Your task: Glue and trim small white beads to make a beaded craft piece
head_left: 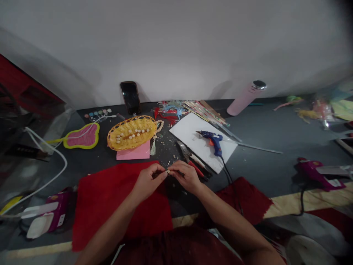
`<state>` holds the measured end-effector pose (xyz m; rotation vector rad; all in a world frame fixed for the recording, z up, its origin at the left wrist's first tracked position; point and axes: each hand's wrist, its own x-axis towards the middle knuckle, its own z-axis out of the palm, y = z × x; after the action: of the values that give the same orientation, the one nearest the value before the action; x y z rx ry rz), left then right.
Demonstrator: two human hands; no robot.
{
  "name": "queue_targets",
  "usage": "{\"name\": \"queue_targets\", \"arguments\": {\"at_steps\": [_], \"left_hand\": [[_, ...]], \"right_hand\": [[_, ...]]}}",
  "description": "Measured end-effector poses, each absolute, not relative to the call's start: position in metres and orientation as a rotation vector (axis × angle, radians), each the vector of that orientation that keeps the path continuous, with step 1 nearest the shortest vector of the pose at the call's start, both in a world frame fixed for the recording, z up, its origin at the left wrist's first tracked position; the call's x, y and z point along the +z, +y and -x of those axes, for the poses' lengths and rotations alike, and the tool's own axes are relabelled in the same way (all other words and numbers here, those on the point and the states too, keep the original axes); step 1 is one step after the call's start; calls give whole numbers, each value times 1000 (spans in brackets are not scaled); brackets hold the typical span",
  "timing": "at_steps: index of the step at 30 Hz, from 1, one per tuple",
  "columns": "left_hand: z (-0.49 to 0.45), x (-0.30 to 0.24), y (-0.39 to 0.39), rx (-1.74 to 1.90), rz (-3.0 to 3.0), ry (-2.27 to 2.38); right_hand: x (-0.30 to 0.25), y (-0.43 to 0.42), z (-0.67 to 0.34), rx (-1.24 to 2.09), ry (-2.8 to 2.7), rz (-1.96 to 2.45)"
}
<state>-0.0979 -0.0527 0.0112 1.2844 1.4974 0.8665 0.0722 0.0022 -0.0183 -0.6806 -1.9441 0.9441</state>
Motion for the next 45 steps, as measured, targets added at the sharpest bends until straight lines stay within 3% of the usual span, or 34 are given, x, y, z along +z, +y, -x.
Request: {"name": "queue_targets", "arguments": {"at_steps": [45], "left_hand": [[95,12,-54,892,-1281,1539]], "right_hand": [[-23,0,-72,880,-1929,680]]}}
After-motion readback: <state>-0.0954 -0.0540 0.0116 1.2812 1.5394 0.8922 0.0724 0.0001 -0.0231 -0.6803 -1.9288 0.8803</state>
